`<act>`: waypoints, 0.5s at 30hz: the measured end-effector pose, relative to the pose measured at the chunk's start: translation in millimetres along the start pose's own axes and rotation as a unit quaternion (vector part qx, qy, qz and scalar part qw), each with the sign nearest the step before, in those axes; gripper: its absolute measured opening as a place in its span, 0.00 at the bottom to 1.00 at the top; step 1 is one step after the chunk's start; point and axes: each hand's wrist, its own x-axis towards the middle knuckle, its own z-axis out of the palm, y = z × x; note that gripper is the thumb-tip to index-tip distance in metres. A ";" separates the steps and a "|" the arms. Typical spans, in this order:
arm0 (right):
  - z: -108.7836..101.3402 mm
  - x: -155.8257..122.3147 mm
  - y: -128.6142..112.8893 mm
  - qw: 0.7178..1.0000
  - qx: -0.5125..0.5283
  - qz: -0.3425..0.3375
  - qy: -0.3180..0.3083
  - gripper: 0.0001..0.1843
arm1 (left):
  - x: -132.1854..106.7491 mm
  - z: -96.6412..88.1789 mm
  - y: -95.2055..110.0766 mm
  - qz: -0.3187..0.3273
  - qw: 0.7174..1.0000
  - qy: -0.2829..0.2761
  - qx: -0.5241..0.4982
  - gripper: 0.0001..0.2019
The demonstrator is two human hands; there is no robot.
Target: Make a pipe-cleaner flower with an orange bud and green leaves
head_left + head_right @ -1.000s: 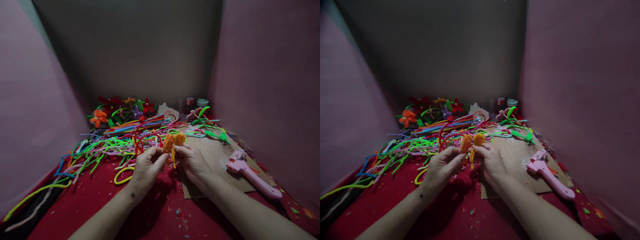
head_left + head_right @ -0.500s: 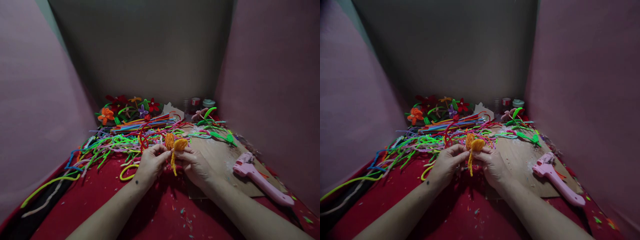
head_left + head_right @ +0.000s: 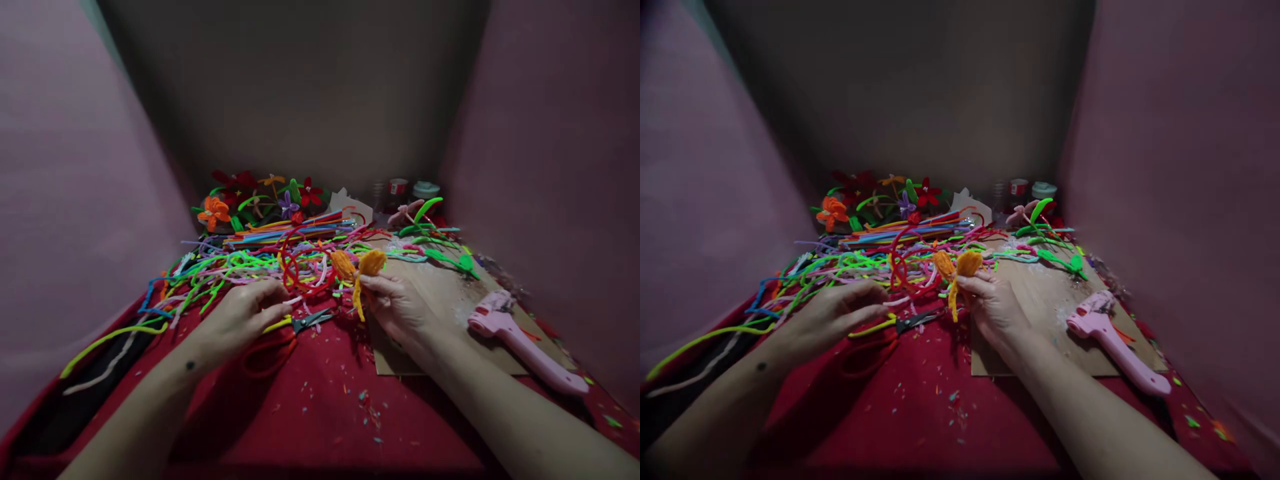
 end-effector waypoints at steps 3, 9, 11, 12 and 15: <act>-1.6 1.1 -0.7 1.000 -0.003 0.003 -0.014 0.07 | -17.1 2.0 -21.0 0.001 0.989 -0.057 0.140 0.09; -7.1 4.6 1.4 1.000 0.003 0.025 0.003 0.06 | -27.5 23.7 -39.3 0.052 0.961 -0.057 0.264 0.08; -8.3 5.7 1.1 1.000 0.003 0.028 0.012 0.06 | -25.0 26.8 -42.7 0.058 0.960 -0.068 0.265 0.09; -8.6 6.1 0.7 1.000 0.001 0.028 0.013 0.06 | -23.7 26.9 -44.2 0.057 0.961 -0.077 0.261 0.09; -8.4 6.6 -1.2 1.000 -0.001 0.029 0.011 0.08 | -22.4 23.4 -47.2 0.047 0.963 -0.084 0.253 0.06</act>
